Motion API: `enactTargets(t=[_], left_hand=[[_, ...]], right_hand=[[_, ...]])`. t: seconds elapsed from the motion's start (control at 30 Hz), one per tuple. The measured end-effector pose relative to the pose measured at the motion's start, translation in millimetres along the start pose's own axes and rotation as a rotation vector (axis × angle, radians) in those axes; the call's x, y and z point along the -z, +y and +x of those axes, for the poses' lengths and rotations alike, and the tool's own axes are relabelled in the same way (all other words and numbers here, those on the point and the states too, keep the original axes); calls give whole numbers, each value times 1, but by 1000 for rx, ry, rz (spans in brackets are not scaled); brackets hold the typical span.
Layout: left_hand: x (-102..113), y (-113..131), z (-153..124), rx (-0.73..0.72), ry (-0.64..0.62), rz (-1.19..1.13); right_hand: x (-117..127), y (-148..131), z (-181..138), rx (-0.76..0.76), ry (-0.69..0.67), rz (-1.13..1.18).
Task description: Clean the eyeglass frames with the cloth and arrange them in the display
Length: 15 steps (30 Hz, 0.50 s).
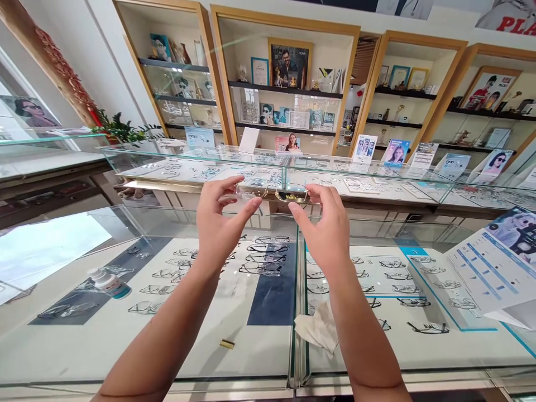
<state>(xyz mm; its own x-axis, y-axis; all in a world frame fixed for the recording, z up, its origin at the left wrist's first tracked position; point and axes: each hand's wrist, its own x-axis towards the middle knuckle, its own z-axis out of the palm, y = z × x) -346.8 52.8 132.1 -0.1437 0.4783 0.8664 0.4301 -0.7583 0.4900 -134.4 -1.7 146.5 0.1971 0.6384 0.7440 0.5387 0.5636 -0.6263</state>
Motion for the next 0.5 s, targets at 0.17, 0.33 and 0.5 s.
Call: enactTargets(t=[0.17,0.33,0.5], left_hand=[[-7,-9,0,-7,1,-33],[-13,-15,-3,44,56,-124],[-17,-17,-5,46,124,-182]], right_hand=[[-4,-4,-1,38,51,-74],[-4,-4,-3,69,68,-129],[-5,-4,-3,32,60,-109]])
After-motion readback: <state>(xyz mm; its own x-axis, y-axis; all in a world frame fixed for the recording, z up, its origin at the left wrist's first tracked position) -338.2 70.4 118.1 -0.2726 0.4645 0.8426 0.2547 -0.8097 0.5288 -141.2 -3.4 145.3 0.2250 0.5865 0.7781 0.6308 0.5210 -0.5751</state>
